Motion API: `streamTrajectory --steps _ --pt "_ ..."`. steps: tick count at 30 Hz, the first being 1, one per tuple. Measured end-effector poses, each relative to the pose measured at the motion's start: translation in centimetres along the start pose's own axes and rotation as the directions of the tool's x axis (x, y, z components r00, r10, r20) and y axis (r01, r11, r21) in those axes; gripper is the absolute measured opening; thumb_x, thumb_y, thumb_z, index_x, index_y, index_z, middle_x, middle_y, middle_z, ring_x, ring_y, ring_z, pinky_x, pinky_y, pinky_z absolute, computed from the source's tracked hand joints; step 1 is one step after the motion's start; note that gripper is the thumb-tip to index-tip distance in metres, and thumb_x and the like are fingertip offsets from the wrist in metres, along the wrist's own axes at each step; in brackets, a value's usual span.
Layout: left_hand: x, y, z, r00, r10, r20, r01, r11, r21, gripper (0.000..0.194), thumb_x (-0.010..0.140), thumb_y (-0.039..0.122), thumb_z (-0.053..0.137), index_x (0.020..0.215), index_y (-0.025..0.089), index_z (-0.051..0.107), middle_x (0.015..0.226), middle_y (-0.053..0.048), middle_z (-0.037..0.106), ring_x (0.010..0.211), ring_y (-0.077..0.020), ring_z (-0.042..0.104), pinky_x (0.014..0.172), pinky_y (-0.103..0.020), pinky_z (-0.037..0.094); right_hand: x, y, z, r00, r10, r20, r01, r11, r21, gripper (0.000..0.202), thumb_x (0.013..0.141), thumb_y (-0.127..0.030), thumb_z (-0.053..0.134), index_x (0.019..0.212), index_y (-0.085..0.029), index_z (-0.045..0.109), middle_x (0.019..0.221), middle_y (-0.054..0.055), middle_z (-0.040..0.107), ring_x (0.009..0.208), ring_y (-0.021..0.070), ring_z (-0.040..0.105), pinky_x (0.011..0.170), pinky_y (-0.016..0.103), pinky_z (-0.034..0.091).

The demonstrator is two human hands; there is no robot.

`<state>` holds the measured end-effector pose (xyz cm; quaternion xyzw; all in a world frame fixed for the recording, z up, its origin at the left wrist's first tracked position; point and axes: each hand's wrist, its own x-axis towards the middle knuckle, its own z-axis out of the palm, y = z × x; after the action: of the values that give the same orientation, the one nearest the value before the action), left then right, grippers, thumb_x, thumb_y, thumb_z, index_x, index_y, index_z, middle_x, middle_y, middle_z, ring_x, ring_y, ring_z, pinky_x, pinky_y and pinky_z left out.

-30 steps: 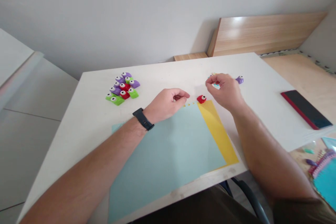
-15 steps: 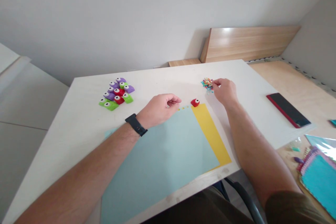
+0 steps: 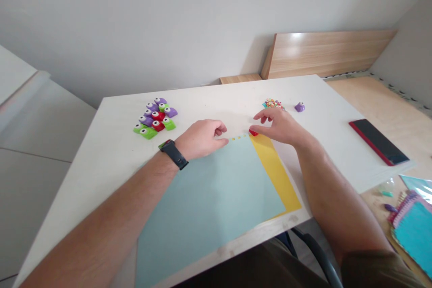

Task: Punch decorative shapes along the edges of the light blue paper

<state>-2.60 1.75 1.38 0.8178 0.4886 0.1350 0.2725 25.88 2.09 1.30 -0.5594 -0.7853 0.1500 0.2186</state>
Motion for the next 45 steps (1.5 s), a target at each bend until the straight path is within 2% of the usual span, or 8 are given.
streamTrajectory --steps 5,15,24,30,37,39,41,45 --pt "-0.1 0.0 -0.1 0.997 -0.008 0.075 0.004 0.998 0.059 0.029 0.079 0.041 0.070 0.100 0.022 0.076 0.099 -0.005 0.080 0.091 -0.0229 0.074 0.079 -0.030 0.054 -0.2 -0.2 0.2 0.994 -0.065 0.085 0.068 0.997 -0.027 0.019 0.086 -0.037 0.072 0.095 -0.023 0.080 0.086 0.003 0.075 0.083 0.0191 0.067 0.077 0.032 0.047" --pt "-0.1 -0.2 -0.1 0.988 -0.050 0.148 0.044 0.998 0.047 0.023 0.079 0.032 0.069 0.099 0.022 0.074 0.091 0.000 0.079 0.081 -0.0175 0.073 0.072 -0.027 0.051 0.0 -0.6 0.3 0.988 -0.053 0.147 0.059 0.998 -0.034 0.020 0.090 -0.036 0.067 0.097 -0.024 0.082 0.089 0.004 0.077 0.085 0.0202 0.067 0.078 0.032 0.048" --pt "-0.3 -0.8 -1.1 0.990 -0.044 0.136 0.042 0.999 0.015 0.025 0.087 0.045 0.063 0.092 0.022 0.073 0.084 0.000 0.076 0.077 -0.0177 0.069 0.070 -0.027 0.048 0.0 -0.4 0.5 0.986 -0.077 0.146 0.087 0.994 -0.061 0.022 0.091 -0.036 0.066 0.100 -0.023 0.081 0.089 0.005 0.077 0.082 0.0203 0.068 0.077 0.032 0.047" --pt "-1.2 -1.8 -2.0 0.995 -0.068 0.077 0.072 0.996 -0.055 0.035 0.091 0.054 0.058 0.097 0.021 0.070 0.086 -0.001 0.075 0.075 -0.0178 0.066 0.068 -0.028 0.048 0.2 0.0 0.9 0.995 -0.053 0.090 0.060 0.996 -0.068 0.021 0.091 -0.034 0.065 0.099 -0.023 0.081 0.094 0.005 0.079 0.088 0.0215 0.069 0.079 0.032 0.047" --pt "-2.8 -2.0 -2.7 0.984 -0.133 0.121 0.143 0.987 -0.077 0.036 0.091 0.056 0.059 0.097 0.023 0.071 0.085 0.000 0.075 0.073 -0.0181 0.067 0.065 -0.028 0.046 0.7 1.0 0.4 0.999 -0.007 -0.047 0.001 0.991 -0.130 0.024 0.092 -0.034 0.063 0.101 -0.020 0.080 0.100 0.007 0.080 0.094 0.0235 0.070 0.086 0.035 0.048" --pt "-3.1 -1.7 -2.5 0.981 -0.134 0.140 0.144 0.988 -0.060 0.034 0.090 0.055 0.059 0.096 0.023 0.071 0.083 0.000 0.075 0.073 -0.0182 0.067 0.064 -0.028 0.045 0.7 1.5 -0.3 0.995 0.018 -0.097 -0.035 0.984 -0.177 0.024 0.092 -0.033 0.062 0.100 -0.020 0.080 0.100 0.008 0.080 0.096 0.0243 0.070 0.087 0.036 0.048" --pt "-3.4 -1.3 -2.1 0.978 -0.133 0.158 0.142 0.989 -0.047 0.033 0.090 0.053 0.060 0.095 0.023 0.072 0.082 0.000 0.074 0.073 -0.0182 0.067 0.064 -0.028 0.045 0.6 2.4 -1.2 0.983 0.102 -0.156 -0.137 0.962 -0.236 0.025 0.092 -0.034 0.061 0.099 -0.021 0.081 0.100 0.009 0.080 0.096 0.0262 0.070 0.086 0.037 0.048" --pt "-3.6 -1.0 -1.1 0.980 -0.112 0.164 0.121 0.992 -0.044 0.032 0.090 0.052 0.059 0.094 0.023 0.072 0.081 0.001 0.074 0.072 -0.0181 0.066 0.065 -0.028 0.044 0.2 5.4 -3.3 0.878 0.394 -0.274 -0.464 0.842 -0.276 0.027 0.089 -0.039 0.063 0.100 -0.022 0.082 0.100 0.014 0.079 0.097 0.0313 0.071 0.084 0.040 0.051"
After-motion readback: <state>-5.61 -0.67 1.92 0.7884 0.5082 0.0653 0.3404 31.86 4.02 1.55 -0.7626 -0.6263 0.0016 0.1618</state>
